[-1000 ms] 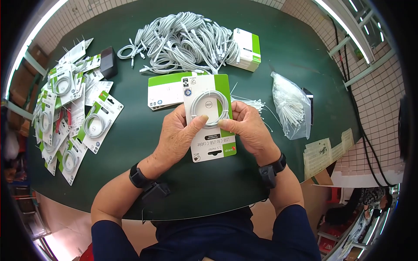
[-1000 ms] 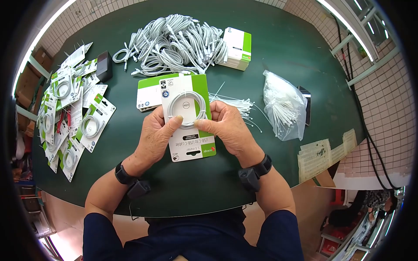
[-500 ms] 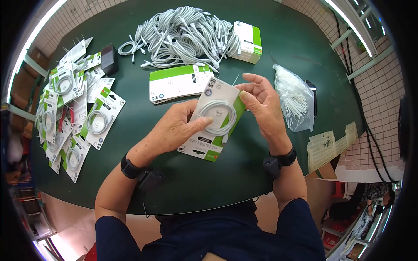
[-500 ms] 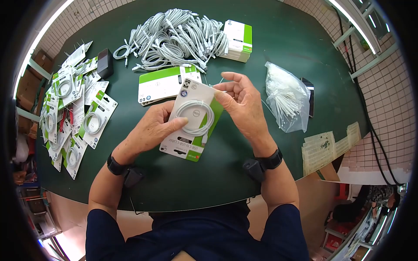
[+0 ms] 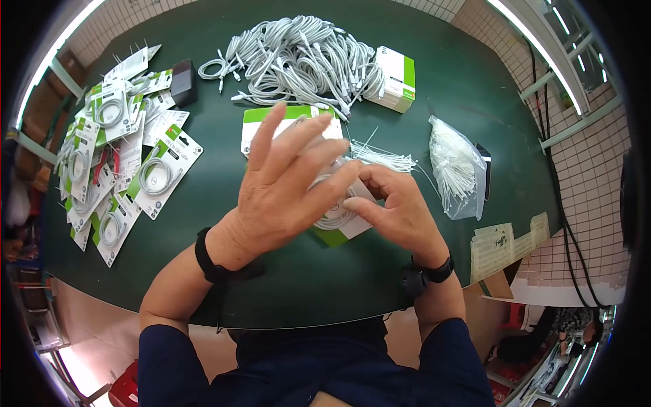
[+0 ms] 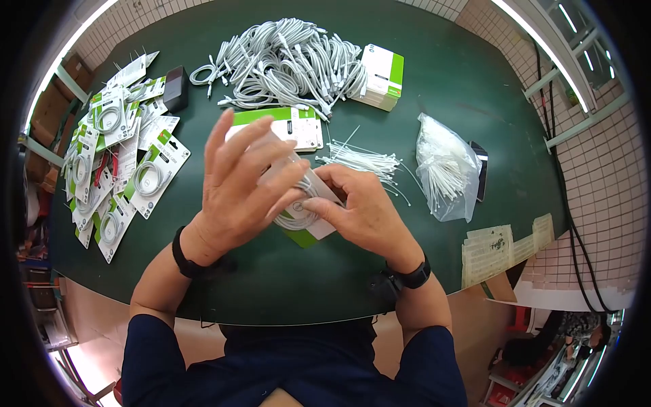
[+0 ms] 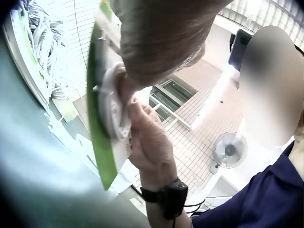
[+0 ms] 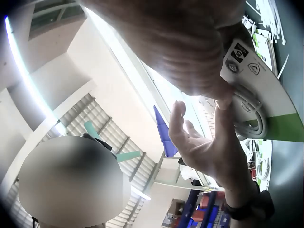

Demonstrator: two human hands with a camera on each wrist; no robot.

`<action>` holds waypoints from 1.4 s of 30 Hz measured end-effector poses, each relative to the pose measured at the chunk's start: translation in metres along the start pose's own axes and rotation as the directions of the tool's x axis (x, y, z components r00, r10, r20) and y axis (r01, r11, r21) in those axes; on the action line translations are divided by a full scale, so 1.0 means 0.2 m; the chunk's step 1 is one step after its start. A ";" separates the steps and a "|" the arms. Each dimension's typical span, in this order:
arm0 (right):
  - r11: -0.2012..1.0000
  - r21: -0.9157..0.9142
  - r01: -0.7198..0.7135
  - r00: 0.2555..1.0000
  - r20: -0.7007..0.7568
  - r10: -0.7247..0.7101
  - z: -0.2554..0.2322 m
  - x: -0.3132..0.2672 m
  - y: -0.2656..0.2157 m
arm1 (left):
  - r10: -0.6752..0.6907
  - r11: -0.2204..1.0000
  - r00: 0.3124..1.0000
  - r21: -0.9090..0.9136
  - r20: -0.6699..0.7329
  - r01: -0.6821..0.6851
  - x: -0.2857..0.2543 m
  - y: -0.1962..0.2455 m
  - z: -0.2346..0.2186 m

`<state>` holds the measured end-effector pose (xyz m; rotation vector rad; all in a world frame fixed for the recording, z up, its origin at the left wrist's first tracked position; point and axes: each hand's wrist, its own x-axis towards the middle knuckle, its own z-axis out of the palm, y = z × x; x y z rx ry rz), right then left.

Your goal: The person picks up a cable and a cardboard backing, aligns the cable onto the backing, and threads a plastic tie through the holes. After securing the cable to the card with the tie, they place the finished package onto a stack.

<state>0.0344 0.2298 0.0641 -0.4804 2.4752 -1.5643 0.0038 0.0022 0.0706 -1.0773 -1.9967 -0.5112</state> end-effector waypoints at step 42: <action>0.880 0.472 0.050 0.992 -0.126 0.011 0.20 0.03 0.11 | -0.194 0.937 0.981 -0.290 0.030 0.194 -0.16 -0.08 0.18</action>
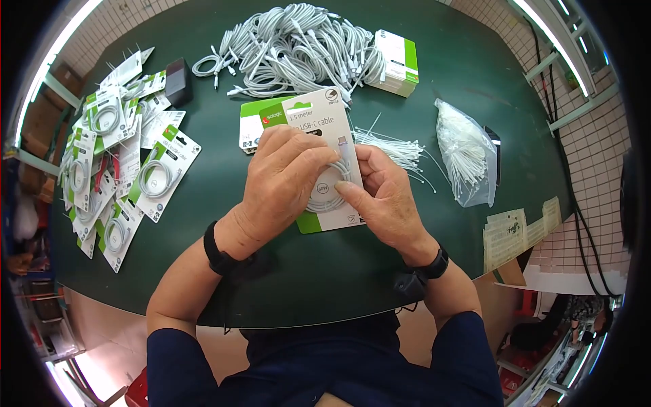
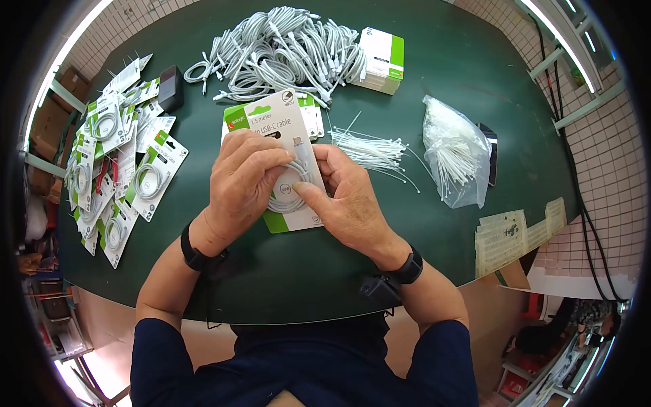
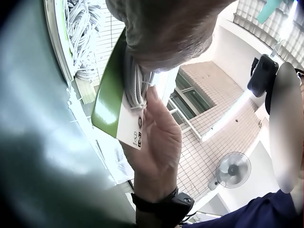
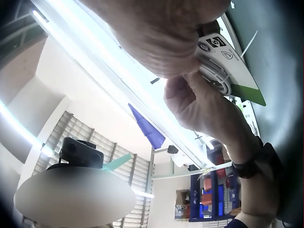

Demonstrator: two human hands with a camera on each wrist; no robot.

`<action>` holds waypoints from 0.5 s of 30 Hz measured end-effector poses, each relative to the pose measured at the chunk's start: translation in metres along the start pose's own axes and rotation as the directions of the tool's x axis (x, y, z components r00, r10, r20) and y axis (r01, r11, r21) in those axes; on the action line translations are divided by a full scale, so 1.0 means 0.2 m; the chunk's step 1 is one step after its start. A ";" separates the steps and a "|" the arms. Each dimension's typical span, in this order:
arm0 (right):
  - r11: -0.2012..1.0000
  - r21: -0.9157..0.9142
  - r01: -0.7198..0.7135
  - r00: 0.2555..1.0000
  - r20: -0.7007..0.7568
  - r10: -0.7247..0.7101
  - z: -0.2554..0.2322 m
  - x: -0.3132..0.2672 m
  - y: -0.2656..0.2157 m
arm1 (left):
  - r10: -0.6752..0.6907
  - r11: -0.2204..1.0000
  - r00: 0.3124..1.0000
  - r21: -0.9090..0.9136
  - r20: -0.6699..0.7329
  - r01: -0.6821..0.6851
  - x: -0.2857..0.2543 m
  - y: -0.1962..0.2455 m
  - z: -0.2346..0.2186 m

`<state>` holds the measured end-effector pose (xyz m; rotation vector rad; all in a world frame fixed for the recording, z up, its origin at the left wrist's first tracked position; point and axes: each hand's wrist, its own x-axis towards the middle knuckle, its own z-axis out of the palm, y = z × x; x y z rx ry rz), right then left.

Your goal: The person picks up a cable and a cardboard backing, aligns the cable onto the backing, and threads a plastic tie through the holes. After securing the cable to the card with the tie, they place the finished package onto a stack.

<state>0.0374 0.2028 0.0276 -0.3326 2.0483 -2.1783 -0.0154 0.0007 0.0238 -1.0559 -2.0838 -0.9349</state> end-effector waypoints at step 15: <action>0.992 0.100 0.074 0.972 -0.230 -0.049 -0.06 0.03 0.00 | -0.710 0.517 0.704 -0.665 0.021 0.540 -0.02 0.10 0.04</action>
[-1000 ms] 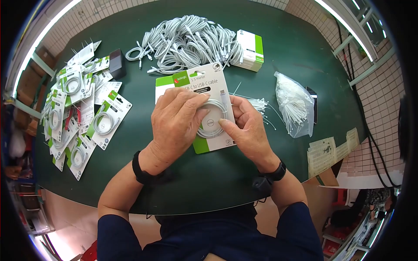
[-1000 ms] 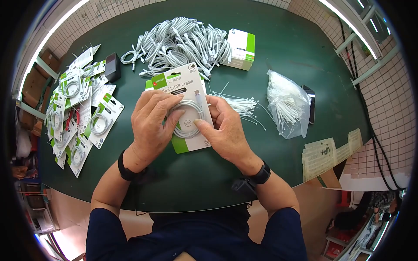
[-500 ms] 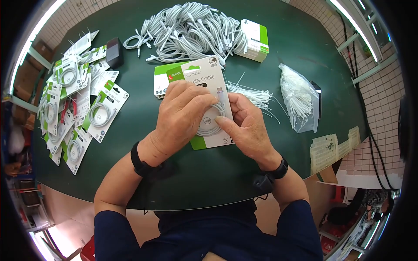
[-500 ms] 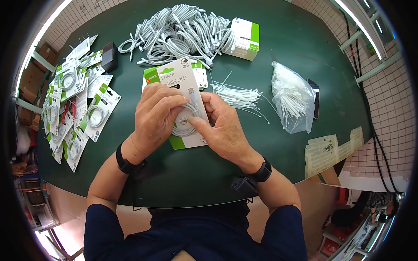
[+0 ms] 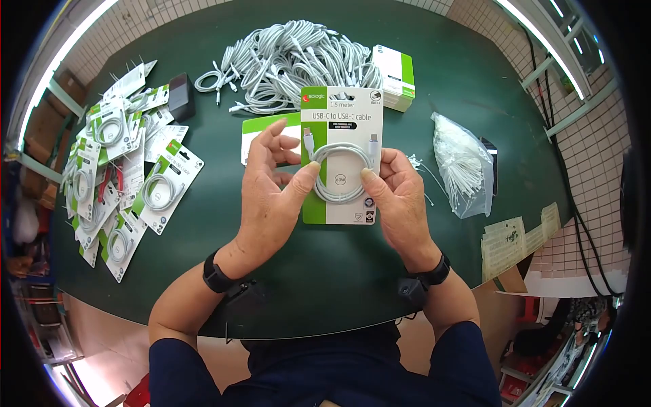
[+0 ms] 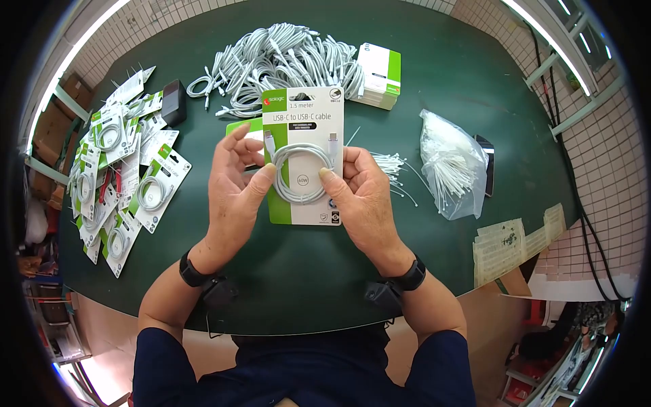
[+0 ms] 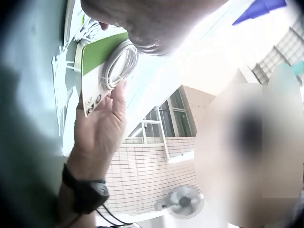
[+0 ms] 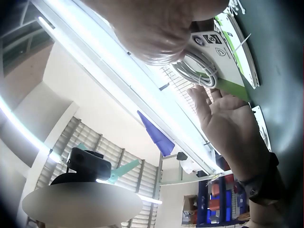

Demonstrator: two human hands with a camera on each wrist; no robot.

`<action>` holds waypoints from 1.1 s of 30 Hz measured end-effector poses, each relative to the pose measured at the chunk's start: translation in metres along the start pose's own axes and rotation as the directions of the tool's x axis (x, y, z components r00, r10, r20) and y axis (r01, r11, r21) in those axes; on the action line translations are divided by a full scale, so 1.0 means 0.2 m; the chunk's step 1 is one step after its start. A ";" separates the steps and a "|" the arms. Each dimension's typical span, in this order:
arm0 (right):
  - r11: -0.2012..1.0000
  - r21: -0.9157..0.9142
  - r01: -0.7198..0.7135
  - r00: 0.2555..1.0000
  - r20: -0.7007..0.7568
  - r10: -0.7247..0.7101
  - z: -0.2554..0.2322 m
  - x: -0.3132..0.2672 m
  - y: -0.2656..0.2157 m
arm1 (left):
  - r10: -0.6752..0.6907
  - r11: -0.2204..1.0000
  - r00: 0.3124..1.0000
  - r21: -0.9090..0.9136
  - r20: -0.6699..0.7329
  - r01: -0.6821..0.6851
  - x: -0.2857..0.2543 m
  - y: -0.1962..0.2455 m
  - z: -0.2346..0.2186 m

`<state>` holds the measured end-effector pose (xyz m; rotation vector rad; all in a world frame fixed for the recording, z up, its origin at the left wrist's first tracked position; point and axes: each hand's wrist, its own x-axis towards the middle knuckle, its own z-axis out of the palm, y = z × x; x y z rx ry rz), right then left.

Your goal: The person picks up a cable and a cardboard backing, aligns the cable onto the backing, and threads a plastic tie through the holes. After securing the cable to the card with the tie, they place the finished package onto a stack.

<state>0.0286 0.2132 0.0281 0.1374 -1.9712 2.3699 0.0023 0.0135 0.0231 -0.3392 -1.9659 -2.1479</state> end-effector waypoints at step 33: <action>1.000 0.010 0.009 1.000 0.013 -0.009 0.04 -0.03 0.09 | -0.361 0.743 0.891 -0.493 0.276 0.453 -0.06 -0.06 0.04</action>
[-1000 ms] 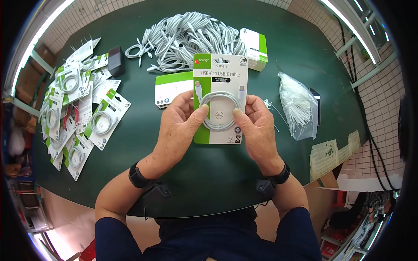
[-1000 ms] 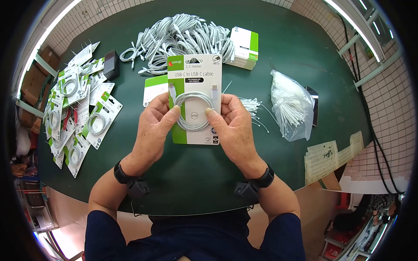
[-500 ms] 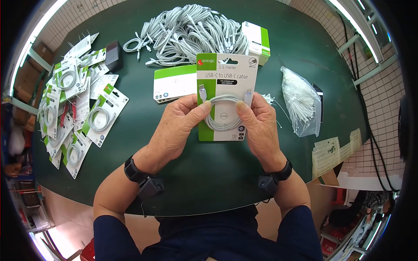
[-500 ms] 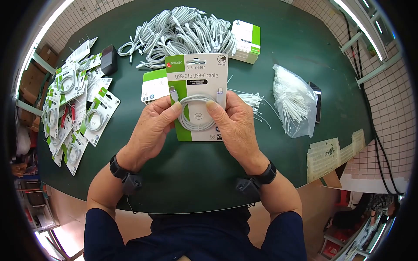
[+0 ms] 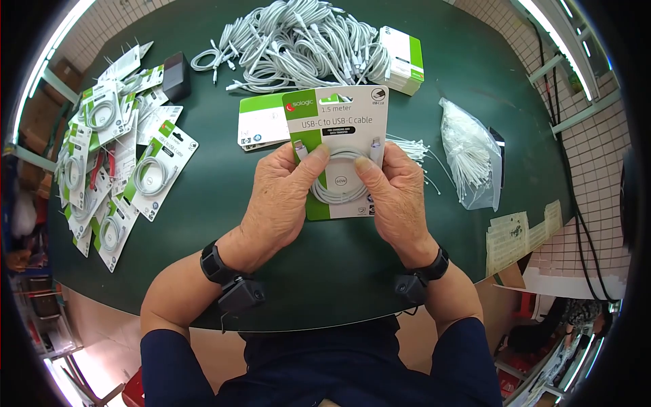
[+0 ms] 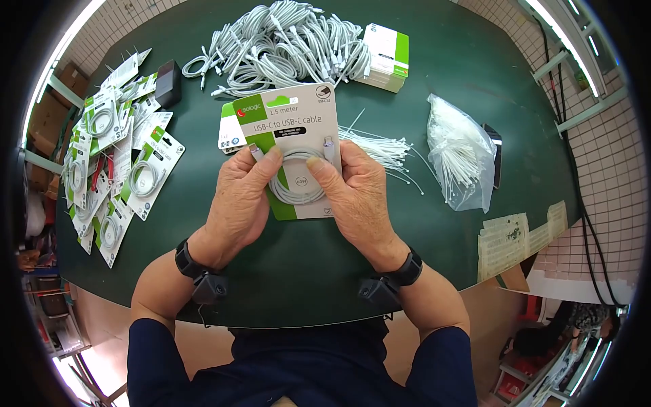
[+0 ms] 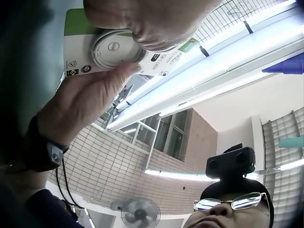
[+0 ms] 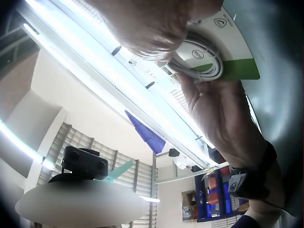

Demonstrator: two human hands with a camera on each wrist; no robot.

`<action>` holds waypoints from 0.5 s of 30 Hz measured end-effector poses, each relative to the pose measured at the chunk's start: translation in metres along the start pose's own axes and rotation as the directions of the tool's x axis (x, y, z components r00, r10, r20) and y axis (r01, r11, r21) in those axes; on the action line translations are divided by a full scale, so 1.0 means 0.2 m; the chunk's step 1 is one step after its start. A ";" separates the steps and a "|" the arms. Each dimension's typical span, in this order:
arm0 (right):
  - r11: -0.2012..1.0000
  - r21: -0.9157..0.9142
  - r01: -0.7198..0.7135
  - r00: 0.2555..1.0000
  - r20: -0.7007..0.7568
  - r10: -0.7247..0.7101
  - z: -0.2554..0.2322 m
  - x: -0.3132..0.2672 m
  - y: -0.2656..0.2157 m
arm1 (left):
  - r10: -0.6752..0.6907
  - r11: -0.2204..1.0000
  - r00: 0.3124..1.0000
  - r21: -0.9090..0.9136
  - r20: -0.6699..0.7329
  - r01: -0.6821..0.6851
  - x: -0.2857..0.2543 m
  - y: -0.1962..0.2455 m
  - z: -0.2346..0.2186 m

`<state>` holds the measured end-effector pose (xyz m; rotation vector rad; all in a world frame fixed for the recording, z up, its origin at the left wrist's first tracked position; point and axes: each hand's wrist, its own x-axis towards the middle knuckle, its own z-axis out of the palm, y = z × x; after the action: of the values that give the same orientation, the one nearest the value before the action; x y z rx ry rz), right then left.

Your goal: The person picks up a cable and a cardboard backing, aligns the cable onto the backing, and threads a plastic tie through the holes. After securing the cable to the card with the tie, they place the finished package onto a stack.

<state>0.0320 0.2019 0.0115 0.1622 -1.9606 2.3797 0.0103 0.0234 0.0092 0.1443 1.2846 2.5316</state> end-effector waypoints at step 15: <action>0.947 0.319 -0.015 0.997 -0.068 0.038 -0.06 0.06 -0.01 | 0.049 0.914 0.996 0.398 0.070 -0.073 -0.02 0.02 0.03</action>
<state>0.0195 0.2144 0.0128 0.0600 -1.5445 2.6639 0.0138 0.0251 0.0158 0.3480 1.7857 2.2576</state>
